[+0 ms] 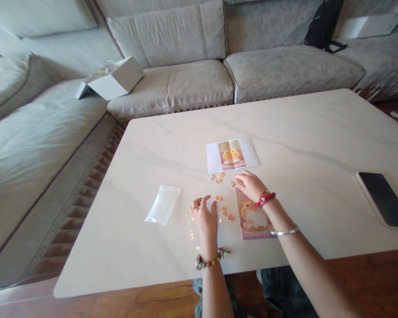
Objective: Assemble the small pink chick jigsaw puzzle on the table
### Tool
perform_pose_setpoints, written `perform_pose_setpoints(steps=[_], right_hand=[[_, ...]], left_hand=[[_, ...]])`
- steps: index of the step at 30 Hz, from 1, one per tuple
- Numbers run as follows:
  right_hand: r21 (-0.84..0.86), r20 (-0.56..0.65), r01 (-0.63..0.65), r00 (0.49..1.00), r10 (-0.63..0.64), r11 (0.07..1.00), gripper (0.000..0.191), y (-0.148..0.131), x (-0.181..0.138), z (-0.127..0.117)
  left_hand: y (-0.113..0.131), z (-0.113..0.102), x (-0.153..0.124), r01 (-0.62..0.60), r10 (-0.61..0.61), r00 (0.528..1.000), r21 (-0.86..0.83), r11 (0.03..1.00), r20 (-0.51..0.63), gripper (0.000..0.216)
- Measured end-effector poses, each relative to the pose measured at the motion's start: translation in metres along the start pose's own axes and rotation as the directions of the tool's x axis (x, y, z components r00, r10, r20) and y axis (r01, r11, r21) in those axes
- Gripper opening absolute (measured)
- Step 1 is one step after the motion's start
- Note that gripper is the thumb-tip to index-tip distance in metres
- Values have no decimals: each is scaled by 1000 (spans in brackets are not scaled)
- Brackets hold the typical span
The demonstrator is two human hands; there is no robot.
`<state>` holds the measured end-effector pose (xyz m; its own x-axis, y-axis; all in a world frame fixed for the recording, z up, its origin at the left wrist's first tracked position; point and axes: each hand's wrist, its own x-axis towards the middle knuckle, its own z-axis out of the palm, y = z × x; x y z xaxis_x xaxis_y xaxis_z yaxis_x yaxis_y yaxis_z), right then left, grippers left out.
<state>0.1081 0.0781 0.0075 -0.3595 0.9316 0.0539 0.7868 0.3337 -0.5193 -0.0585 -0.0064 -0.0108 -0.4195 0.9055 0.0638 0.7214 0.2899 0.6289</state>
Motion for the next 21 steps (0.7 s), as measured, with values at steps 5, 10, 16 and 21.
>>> perform_pose_setpoints(steps=[5, 10, 16, 21], right_hand=[[-39, 170, 27, 985, -20, 999, 12, -7, 34, 17], [35, 119, -48, 992, 43, 998, 16, -13, 26, 7], [608, 114, -339, 932, 343, 718, 19, -10, -55, -25], [477, 193, -426, 904, 382, 769, 16, 5, -107, -25]], left_hand=[[-3, -2, 1, 32, -32, 999, -16, 999, 11, 25], [-4, -5, 2, 56, -55, 998, -29, 998, 30, 25], [2, -6, -2, 40, -36, 997, -62, 997, 68, 24], [14, 2, -12, -40, 53, 990, -98, 994, 127, 23]])
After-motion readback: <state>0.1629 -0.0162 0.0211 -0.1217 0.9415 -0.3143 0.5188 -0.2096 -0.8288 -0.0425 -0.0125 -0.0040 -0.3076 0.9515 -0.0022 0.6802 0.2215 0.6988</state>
